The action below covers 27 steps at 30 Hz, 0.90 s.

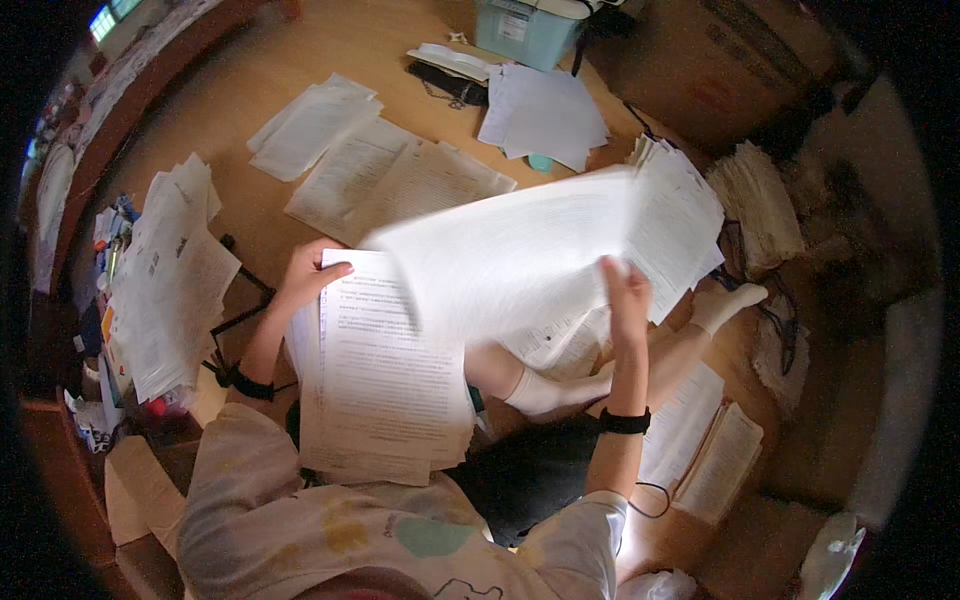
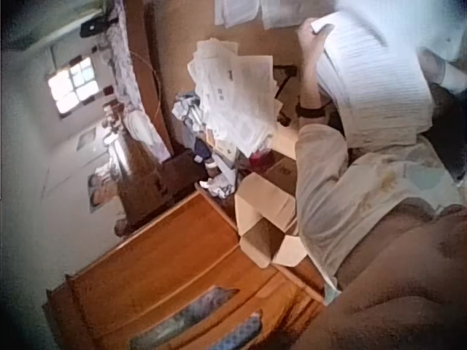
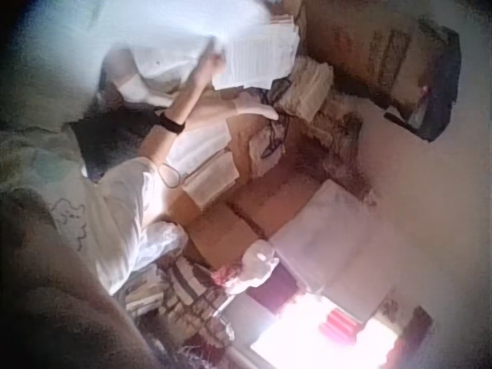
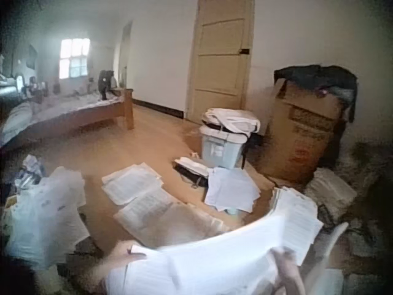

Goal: Organizing and sorting a large volume of papers and study materials on the floor.

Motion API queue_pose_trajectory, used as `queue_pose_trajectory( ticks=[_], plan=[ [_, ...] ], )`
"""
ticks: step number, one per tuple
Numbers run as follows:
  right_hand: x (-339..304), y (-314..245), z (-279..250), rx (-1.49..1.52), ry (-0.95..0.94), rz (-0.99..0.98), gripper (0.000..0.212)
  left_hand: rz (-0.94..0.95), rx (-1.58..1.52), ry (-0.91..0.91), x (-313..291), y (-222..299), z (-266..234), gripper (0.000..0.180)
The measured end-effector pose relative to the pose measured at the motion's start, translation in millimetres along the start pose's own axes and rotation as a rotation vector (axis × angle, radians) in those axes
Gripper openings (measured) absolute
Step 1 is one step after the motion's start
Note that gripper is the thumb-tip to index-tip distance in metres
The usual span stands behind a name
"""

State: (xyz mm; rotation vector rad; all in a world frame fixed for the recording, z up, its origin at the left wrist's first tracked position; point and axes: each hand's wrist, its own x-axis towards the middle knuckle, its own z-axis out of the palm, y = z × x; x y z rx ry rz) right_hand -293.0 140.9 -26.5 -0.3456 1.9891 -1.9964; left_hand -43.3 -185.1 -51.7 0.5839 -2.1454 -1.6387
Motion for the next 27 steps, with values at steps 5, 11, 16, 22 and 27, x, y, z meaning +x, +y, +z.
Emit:
queue_pose_trajectory(
  ticks=[5, 11, 16, 22, 27],
  plan=[
    [22, 69, -76, 0.398, 0.500, 0.118, 0.009, 0.088, 0.324, 0.009, 2, -18, -13, 0.023],
    [35, 122, -76, 0.396, 0.786, 0.148, 0.012, 0.112, 0.313, 0.064, -2, -13, -6, 0.031],
    [54, 128, -59, 0.342, 0.851, 0.179, 0.015, 0.084, 0.225, 0.126, -6, -3, 5, 0.025],
    [57, 113, -53, 0.372, 0.554, 0.404, 0.026, 0.117, 0.275, 0.152, -3, -24, 1, 0.030],
    [5, 92, 7, 0.195, -0.013, 0.502, 0.029, 0.074, 0.251, 0.165, -6, -15, 3, 0.031]
  ],
)
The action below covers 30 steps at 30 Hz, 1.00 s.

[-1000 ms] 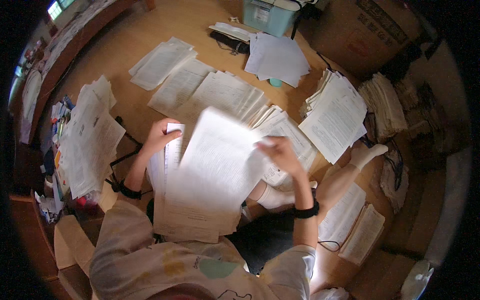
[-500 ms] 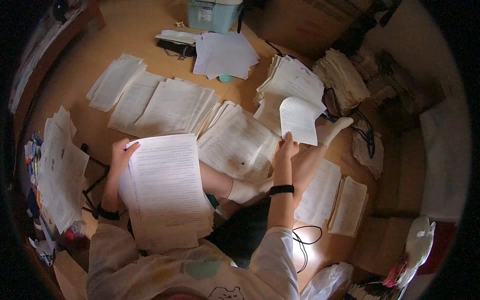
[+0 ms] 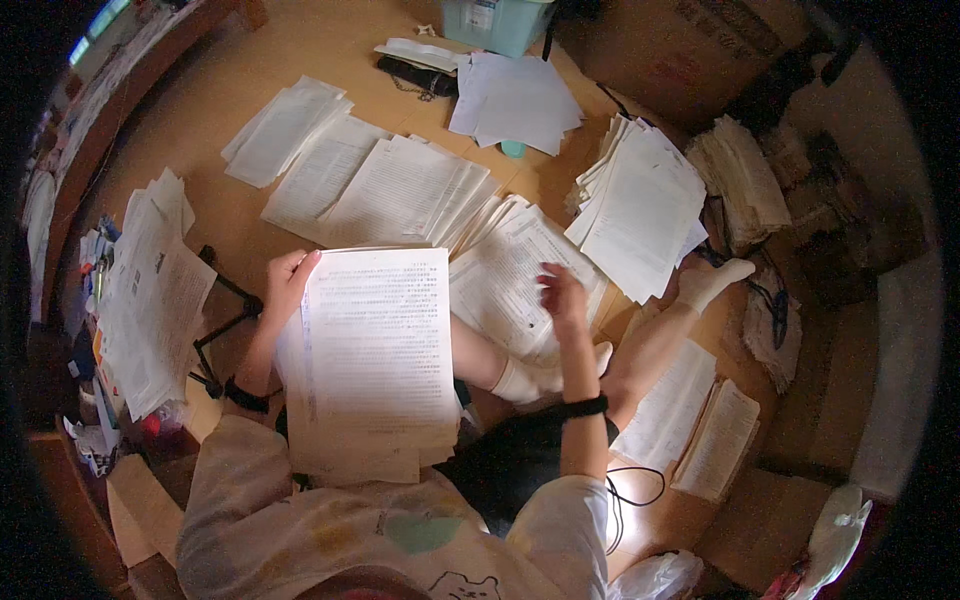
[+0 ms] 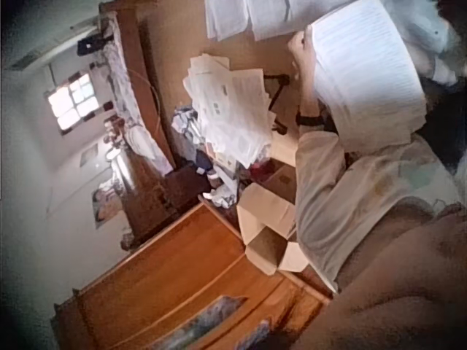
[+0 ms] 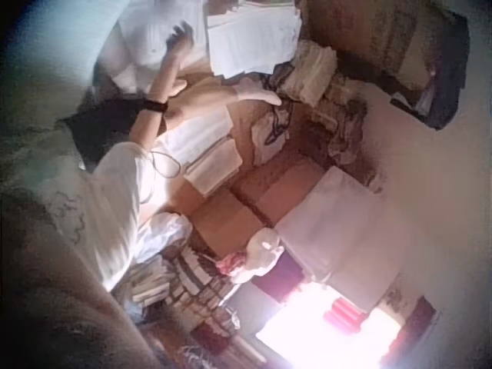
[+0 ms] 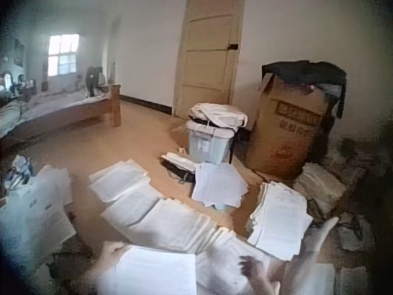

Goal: Organizing and sorting a large volume of papers and study materials on the floor.

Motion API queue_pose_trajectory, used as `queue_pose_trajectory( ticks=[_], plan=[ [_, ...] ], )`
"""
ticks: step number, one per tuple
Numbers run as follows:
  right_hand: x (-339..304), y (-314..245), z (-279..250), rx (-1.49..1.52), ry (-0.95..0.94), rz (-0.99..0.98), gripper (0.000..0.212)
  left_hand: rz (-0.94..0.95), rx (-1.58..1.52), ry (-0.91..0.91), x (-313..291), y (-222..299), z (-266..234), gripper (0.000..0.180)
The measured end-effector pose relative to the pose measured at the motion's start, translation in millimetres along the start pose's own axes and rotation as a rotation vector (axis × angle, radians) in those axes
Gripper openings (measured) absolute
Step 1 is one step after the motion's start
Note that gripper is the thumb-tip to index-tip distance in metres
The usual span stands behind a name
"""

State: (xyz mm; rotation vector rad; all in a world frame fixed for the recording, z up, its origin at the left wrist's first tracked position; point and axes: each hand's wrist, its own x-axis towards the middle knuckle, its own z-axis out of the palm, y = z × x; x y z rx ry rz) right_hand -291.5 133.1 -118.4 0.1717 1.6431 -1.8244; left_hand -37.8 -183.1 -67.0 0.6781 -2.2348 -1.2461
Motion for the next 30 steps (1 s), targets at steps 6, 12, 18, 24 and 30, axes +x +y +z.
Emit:
queue_pose_trajectory(
  ticks=[6, 12, 18, 24, 30],
  plan=[
    [-50, 7, 101, -0.405, -0.342, -0.424, 0.025, 0.061, -0.026, 0.067, 4, 6, 6, 0.034],
    [-60, -18, 110, -0.568, -0.403, -0.595, 0.013, 0.146, 0.024, 0.060, 7, -7, 5, 0.041],
    [-44, -38, 60, -0.308, -0.258, -0.384, 0.012, 0.029, -0.132, -0.007, 3, 1, 0, 0.022],
    [-42, -16, 57, -0.506, -0.449, -0.363, 0.009, 0.447, -0.019, 0.047, 6, 7, 2, 0.013],
    [-56, -16, 78, -0.720, -0.698, -0.450, 0.010, 0.298, -0.120, 0.101, 3, 28, 3, 0.008]
  ],
)
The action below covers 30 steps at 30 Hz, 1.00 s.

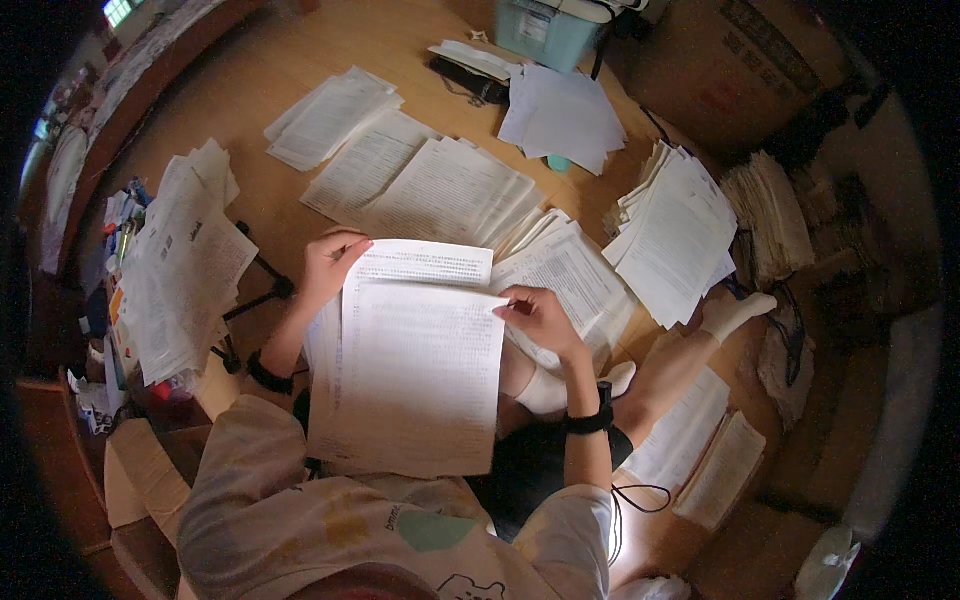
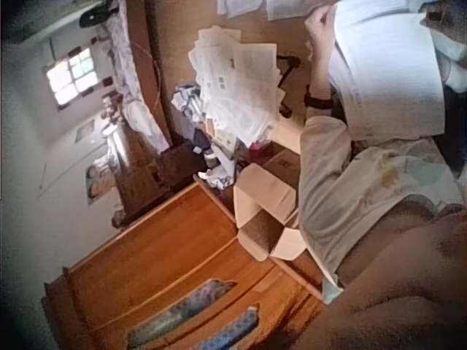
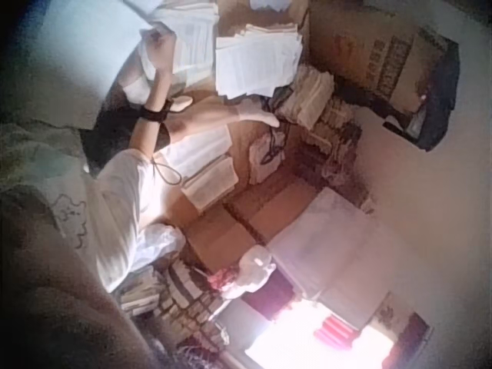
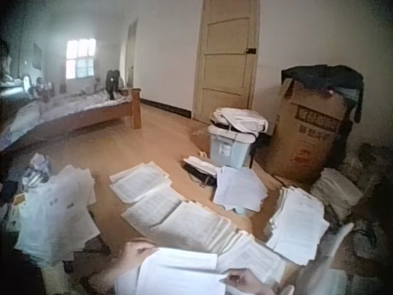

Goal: Organizing and sorting a large volume of papers and study materials on the floor.

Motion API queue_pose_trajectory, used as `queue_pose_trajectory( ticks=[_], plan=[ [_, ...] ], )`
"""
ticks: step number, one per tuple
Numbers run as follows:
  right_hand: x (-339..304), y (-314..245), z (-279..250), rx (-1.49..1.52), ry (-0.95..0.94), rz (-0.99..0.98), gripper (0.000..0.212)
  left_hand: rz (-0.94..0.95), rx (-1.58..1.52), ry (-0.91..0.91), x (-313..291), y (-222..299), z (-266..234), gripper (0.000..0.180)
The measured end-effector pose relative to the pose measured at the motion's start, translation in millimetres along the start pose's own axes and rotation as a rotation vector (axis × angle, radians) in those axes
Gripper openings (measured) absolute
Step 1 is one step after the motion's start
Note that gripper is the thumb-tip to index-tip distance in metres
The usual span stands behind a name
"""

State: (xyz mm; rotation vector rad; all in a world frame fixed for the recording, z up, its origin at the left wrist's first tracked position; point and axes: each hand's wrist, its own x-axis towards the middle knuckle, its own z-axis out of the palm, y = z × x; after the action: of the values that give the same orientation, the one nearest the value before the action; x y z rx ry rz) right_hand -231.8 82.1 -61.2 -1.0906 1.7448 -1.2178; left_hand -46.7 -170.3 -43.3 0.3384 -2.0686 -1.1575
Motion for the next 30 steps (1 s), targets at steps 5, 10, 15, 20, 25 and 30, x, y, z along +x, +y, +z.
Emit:
queue_pose_trajectory(
  ticks=[5, 10, 15, 20, 25, 30],
  plan=[
    [-22, -34, 22, -0.065, -0.019, -0.136, 0.012, -0.168, 0.111, 0.087, 3, -2, -5, 0.011],
    [-21, -44, 29, -0.285, 0.019, -0.097, 0.016, -0.188, 0.057, 0.141, 3, -4, -2, 0.014],
    [-2, -57, 38, -0.594, 0.168, -0.323, 0.033, -0.181, 0.074, 0.121, 3, -9, 2, 0.019],
    [13, -52, 43, -0.356, 0.105, -0.219, 0.026, -0.197, 0.082, 0.115, 3, -15, 0, 0.027],
    [7, -48, 19, -0.214, 0.121, -0.176, 0.013, -0.190, 0.175, 0.136, 3, -14, -13, 0.033],
    [-28, -2, -70, 0.281, 0.809, -0.038, 0.013, -0.310, 0.114, 0.349, 0, -27, -22, 0.032]
  ],
)
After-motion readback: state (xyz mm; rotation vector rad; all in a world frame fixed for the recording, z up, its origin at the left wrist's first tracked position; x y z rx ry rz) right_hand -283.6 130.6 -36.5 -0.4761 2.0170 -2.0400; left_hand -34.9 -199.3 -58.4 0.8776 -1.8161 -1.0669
